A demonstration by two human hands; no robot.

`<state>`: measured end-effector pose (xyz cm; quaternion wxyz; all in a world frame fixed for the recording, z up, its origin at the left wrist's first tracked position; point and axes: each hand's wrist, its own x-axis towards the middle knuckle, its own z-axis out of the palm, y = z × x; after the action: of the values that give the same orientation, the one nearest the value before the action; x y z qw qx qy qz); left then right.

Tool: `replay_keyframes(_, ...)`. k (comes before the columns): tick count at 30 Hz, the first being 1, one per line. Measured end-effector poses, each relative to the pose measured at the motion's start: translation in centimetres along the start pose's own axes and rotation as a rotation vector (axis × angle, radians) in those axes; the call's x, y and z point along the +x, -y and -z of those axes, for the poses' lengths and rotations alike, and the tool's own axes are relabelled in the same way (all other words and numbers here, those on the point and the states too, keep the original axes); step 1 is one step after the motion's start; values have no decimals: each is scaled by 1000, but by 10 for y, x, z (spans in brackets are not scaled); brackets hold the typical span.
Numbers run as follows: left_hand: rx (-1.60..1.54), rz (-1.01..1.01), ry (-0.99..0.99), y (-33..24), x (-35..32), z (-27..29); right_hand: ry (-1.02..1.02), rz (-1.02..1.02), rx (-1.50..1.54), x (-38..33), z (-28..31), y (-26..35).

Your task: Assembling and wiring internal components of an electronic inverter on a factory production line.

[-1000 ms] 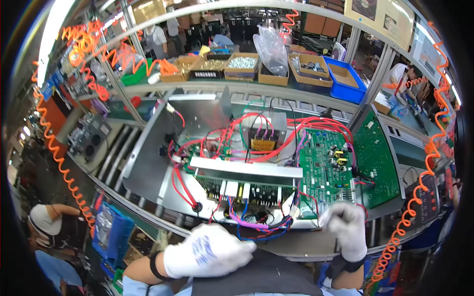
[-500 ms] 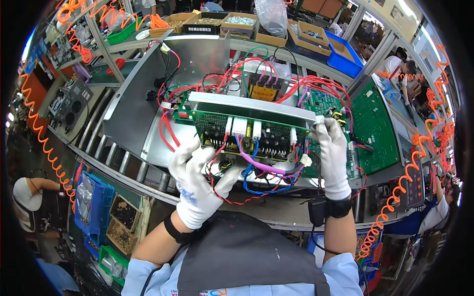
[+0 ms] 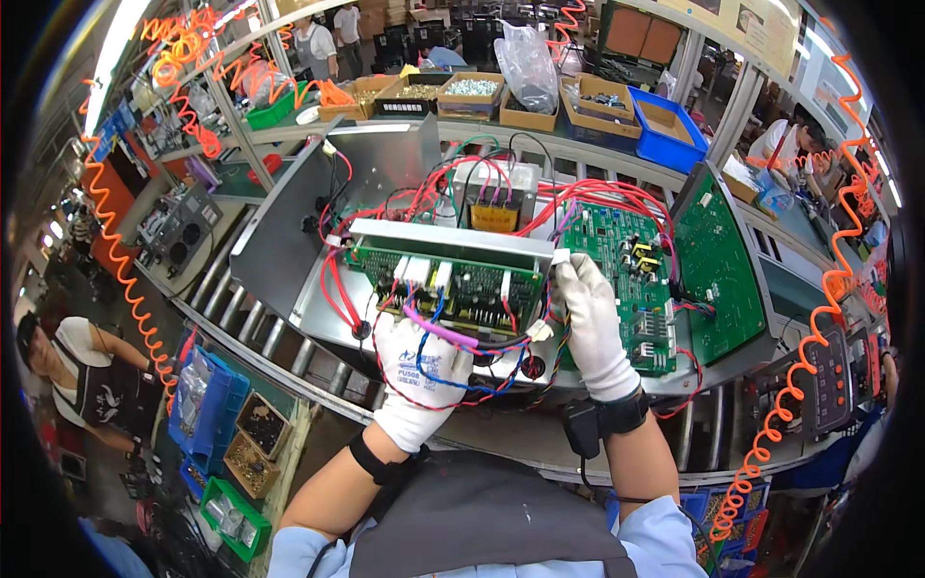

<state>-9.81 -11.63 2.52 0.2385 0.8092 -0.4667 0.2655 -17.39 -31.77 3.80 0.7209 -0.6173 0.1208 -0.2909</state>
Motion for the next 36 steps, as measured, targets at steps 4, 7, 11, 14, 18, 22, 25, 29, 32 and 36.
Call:
replay_keyframes(4,60,4,72,5,-12,-14,27,9,59,-2,0,3)
replay_keyframes(7,-165,220,24,4,-12,-27,52,-39,26,0,7,0)
replay_keyframes(11,80,-20,41,5,2,-22,62,-53,2,3,6,5)
replay_keyframes(14,-76,130,77,3,-7,-41,55,-70,28,2,0,10)
replay_keyframes(18,-33,112,253,5,-11,-36,20,-34,-28,-5,-2,17)
replay_keyframes(22,49,-129,269,-1,22,-3,28,-160,48,-7,1,9)
replay_keyframes(25,28,-243,307,19,2,13,72,-181,15,-10,0,2)
replay_keyframes(29,-95,-36,364,52,-14,53,29,45,-182,-42,8,26)
replay_keyframes(32,-18,-45,13,71,6,90,184,126,-528,-49,29,37)
replay_keyframes(36,145,95,-130,93,42,119,681,-94,-717,-53,47,38)
